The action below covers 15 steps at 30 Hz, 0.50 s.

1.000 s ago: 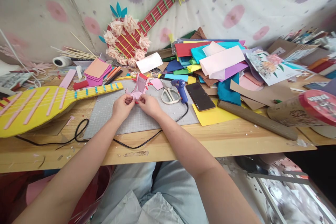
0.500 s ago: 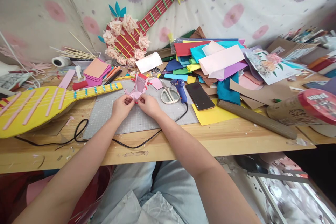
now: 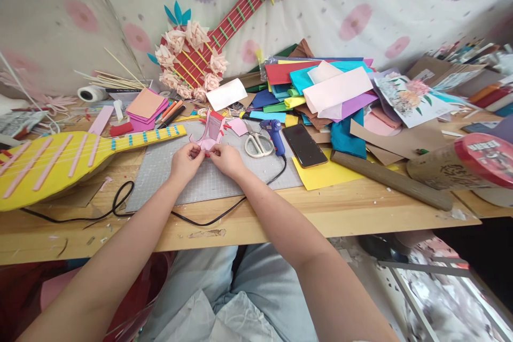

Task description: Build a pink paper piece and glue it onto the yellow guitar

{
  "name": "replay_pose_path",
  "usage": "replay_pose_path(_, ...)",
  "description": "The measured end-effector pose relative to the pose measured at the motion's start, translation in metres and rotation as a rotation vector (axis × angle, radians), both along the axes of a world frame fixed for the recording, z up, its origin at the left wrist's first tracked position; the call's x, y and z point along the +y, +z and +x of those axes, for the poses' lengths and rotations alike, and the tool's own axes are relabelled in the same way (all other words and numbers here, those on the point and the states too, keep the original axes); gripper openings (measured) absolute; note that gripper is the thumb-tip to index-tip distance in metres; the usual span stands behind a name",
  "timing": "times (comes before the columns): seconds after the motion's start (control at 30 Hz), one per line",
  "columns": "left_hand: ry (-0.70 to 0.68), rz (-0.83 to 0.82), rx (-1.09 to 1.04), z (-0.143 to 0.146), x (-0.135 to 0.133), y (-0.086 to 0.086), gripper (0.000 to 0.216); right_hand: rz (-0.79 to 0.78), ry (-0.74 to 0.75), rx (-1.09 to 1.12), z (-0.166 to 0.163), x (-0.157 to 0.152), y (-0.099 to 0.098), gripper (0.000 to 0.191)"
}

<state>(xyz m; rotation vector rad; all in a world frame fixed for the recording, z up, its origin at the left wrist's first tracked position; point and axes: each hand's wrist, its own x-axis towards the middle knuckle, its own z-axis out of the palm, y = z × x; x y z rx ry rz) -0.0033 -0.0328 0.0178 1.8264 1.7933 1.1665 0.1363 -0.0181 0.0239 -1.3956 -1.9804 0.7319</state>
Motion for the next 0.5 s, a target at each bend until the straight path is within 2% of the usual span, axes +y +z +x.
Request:
replay_pose_path(0.17, 0.006, 0.04, -0.017, 0.0009, -0.001, -0.0003, 0.012, 0.039, -0.017, 0.029, 0.0003, 0.0005, 0.0, 0.019)
replay_pose_path(0.5, 0.003, -0.007, -0.022, 0.0012, -0.0028, 0.0013, 0.012, 0.065, -0.019, 0.011, 0.0004, -0.0012, 0.001, 0.018)
